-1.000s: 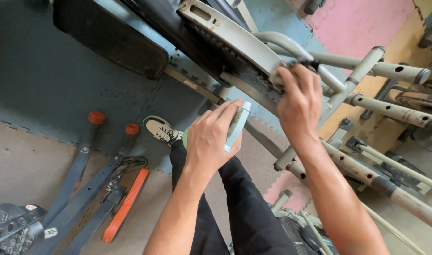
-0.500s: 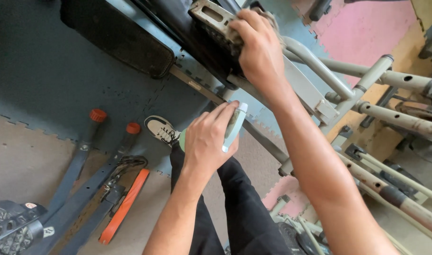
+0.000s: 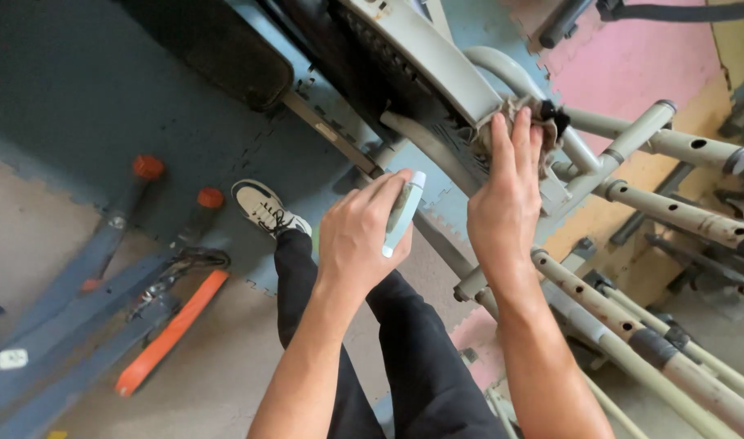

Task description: Cleaning an elliptical machine using a spray bottle and a cloth.

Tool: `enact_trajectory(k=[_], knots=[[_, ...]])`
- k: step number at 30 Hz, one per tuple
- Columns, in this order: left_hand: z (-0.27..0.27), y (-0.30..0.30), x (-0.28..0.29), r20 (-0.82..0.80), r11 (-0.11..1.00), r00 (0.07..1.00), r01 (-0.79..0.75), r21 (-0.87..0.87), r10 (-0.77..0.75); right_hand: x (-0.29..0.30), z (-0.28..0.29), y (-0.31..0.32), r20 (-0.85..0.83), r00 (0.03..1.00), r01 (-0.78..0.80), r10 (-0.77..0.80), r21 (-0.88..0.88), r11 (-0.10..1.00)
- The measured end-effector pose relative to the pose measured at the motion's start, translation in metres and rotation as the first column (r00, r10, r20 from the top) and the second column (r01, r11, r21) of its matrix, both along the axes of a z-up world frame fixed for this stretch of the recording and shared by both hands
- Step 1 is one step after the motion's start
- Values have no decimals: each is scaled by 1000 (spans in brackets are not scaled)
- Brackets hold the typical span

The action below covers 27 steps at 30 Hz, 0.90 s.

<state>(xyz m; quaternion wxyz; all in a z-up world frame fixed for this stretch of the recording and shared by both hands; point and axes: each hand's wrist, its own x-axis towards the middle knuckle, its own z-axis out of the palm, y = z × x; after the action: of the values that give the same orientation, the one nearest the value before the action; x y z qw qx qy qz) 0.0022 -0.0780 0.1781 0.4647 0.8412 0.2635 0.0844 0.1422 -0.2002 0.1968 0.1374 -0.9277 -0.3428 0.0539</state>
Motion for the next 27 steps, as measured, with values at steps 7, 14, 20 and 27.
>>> enact_trajectory(k=[7, 14, 20, 27], knots=[[-7, -35, -27, 2, 965, 969, -247, -84, 248, -9, 26, -13, -193, 980, -21, 44, 119, 993], [-19, -58, -63, -7, 890, 903, -426, -163, 430, -15, 27, 15, -58, 917, -388, 395, 99, 916], [-25, -58, -86, -27, 885, 905, -422, -196, 425, 16, -103, 69, -37, 649, -707, 760, -398, 584], [-25, -49, -130, 40, 902, 905, -416, -119, 423, 33, -134, 128, -206, 405, -457, 891, -889, 2]])
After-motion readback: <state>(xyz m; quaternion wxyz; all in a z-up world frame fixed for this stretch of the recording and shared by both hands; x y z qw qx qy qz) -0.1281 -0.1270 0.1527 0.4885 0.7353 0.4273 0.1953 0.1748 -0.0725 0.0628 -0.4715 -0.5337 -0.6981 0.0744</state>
